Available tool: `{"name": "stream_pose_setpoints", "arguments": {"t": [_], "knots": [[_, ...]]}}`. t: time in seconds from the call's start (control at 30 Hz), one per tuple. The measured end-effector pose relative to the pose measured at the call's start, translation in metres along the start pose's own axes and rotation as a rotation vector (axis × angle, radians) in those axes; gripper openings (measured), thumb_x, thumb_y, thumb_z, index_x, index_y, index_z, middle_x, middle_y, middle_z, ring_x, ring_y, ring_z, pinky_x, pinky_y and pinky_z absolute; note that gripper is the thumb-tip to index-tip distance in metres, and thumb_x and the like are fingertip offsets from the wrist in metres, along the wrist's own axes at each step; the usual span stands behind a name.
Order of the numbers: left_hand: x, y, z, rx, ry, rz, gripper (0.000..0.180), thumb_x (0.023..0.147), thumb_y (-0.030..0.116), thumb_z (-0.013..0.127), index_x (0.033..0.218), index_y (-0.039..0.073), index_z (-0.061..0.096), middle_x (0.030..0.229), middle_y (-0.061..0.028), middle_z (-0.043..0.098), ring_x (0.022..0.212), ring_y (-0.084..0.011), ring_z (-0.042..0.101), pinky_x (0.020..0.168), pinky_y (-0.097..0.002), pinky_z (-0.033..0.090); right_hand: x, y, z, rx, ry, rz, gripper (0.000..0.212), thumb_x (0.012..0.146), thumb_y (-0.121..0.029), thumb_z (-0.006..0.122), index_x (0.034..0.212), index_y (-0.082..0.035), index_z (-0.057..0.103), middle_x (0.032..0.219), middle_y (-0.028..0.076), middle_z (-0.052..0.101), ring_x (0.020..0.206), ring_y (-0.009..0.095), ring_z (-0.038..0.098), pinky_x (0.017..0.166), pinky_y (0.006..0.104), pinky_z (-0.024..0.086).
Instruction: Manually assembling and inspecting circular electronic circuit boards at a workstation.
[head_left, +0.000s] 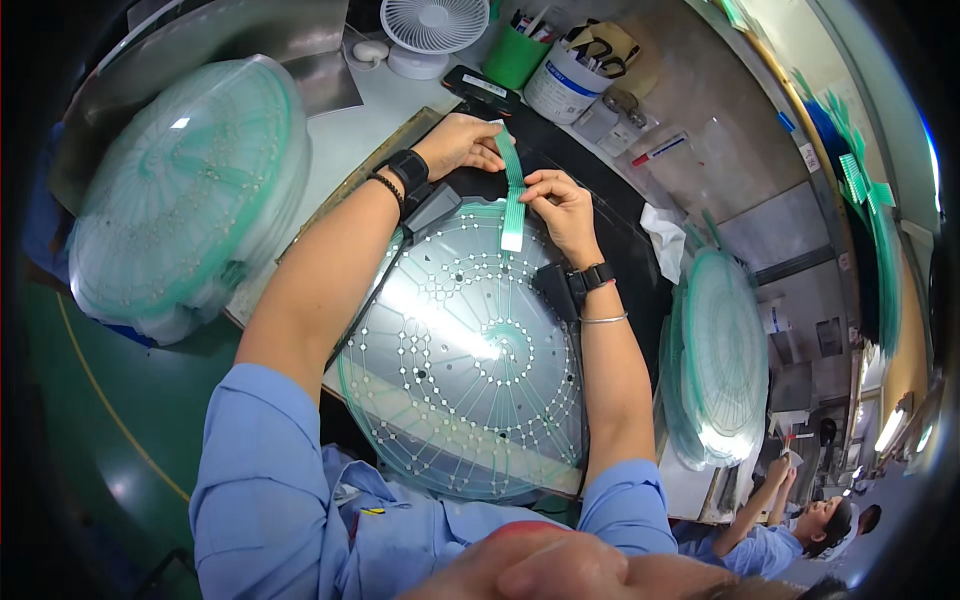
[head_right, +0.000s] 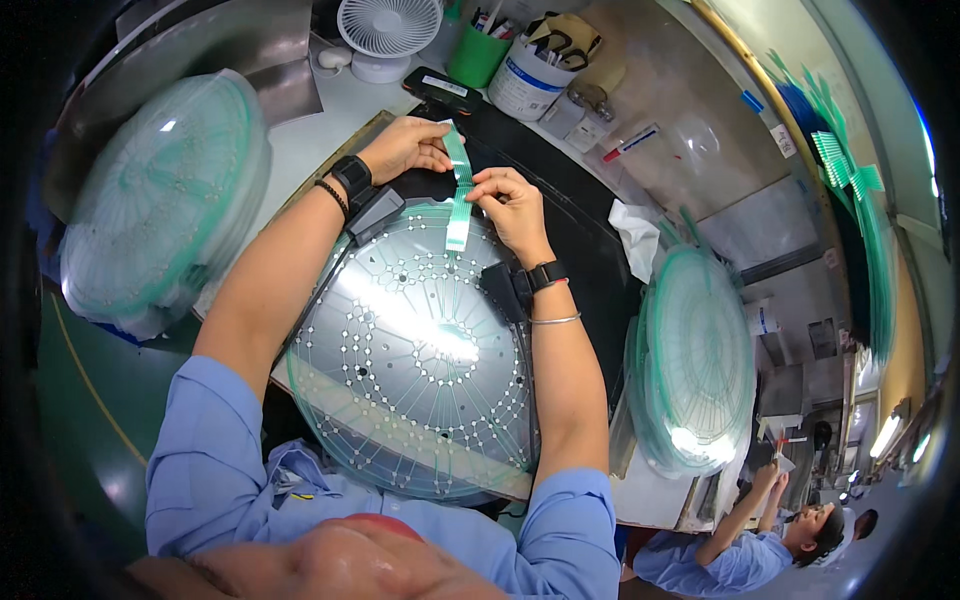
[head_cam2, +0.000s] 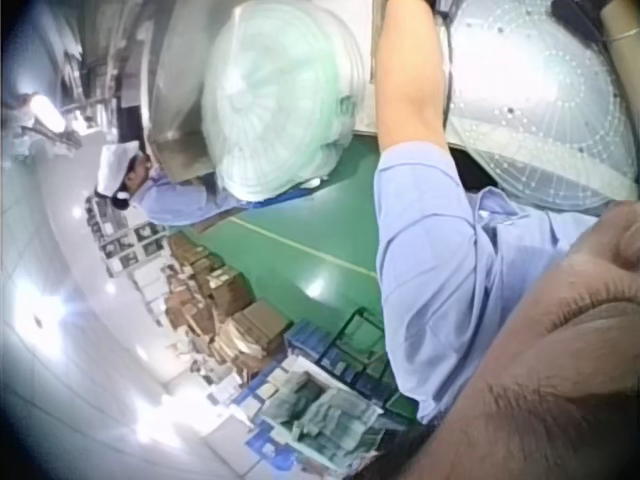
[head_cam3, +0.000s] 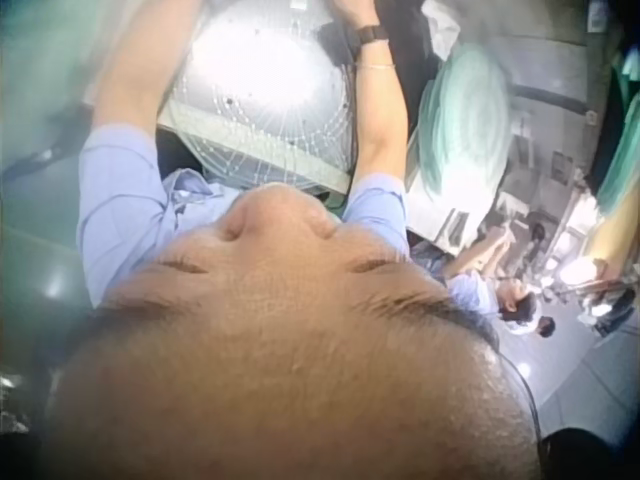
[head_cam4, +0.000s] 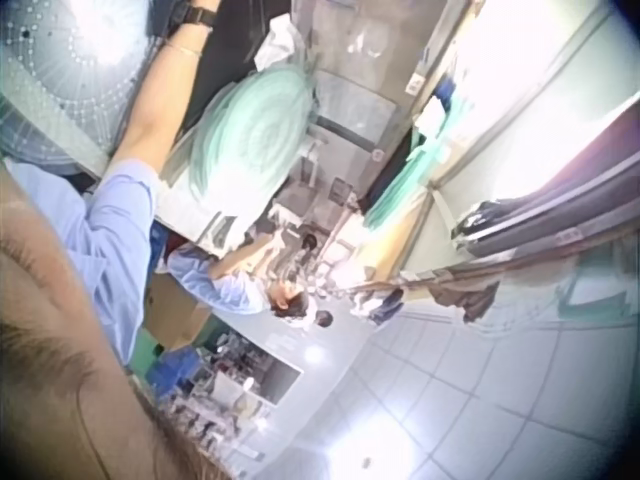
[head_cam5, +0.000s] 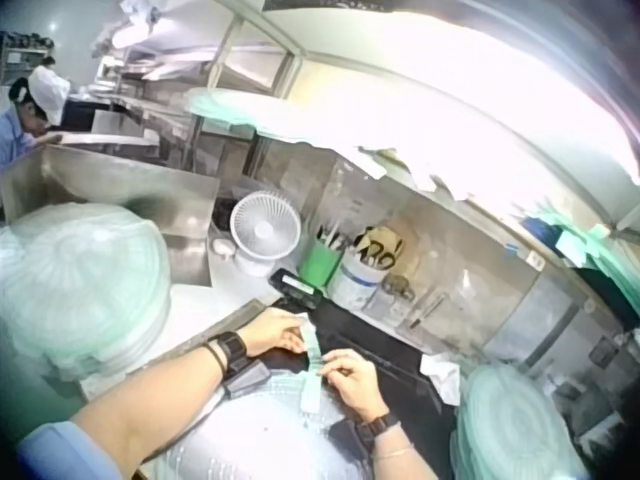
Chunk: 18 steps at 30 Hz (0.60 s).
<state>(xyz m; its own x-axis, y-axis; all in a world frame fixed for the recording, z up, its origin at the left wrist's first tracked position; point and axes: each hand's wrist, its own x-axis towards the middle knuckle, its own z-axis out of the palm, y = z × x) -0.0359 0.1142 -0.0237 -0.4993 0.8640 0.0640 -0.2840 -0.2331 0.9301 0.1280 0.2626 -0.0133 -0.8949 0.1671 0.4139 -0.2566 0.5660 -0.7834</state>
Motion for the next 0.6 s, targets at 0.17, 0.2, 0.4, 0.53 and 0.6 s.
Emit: {"name": "stream_pose_setpoints", "arguments": {"t": [0.17,0.2,0.4,0.53,0.6], "knots": [[0.0022,-0.0015,0.0047,0.027,-0.012,-0.003,0.030,0.090,0.024,0.054,0.098,-0.005,0.059,0.086,-0.0122,0.062,0.074,-0.0166,0.063,0.067,-0.0236,0.053,-0.0023,0.0028,-0.0030,-0.063,-0.012,-0.034,0.014,0.071,0.005,0.059,0.076,-0.003,0.069,0.091,0.005,0.061,0.075,0.010,0.057,0.064,0.0215,0.045],[0.0014,-0.0033,0.0047,0.068,-0.001,0.003,0.028,0.088,0.023,0.057,0.095,-0.004,0.059,0.085,-0.0114,0.062,0.073,-0.0153,0.063,0.066,-0.0230,0.053,-0.0032,0.0030,-0.0030,-0.064,-0.010,-0.025,0.014,0.071,0.005,0.059,0.076,-0.003,0.069,0.091,0.005,0.061,0.075,0.010,0.057,0.064,0.0215,0.045],[0.0033,-0.0070,0.0029,0.060,0.004,0.062,0.021,0.087,0.020,0.059,0.092,0.000,0.060,0.080,-0.0069,0.062,0.071,-0.0107,0.061,0.068,-0.0213,0.051,-0.0032,0.0003,-0.0046,-0.080,-0.012,-0.072,0.017,0.071,0.008,0.057,0.075,-0.004,0.069,0.087,0.006,0.062,0.075,0.011,0.057,0.064,0.0218,0.045],[0.0037,-0.0080,0.0029,0.024,0.002,0.110,0.021,0.087,0.020,0.060,0.092,0.000,0.060,0.079,-0.0069,0.061,0.071,-0.0107,0.060,0.067,-0.0216,0.051,-0.0041,0.0036,-0.0046,-0.069,0.011,-0.126,0.018,0.070,0.008,0.057,0.074,-0.004,0.069,0.087,0.005,0.062,0.072,0.010,0.056,0.059,0.0206,0.042],[0.0048,-0.0082,0.0028,0.008,-0.001,0.121,0.021,0.086,0.020,0.061,0.092,0.000,0.059,0.078,-0.0068,0.061,0.070,-0.0106,0.060,0.066,-0.0217,0.051,-0.0037,0.0056,-0.0056,-0.072,0.013,-0.131,0.018,0.070,0.008,0.057,0.074,-0.004,0.069,0.087,0.005,0.062,0.072,0.009,0.056,0.059,0.0202,0.042]]}}
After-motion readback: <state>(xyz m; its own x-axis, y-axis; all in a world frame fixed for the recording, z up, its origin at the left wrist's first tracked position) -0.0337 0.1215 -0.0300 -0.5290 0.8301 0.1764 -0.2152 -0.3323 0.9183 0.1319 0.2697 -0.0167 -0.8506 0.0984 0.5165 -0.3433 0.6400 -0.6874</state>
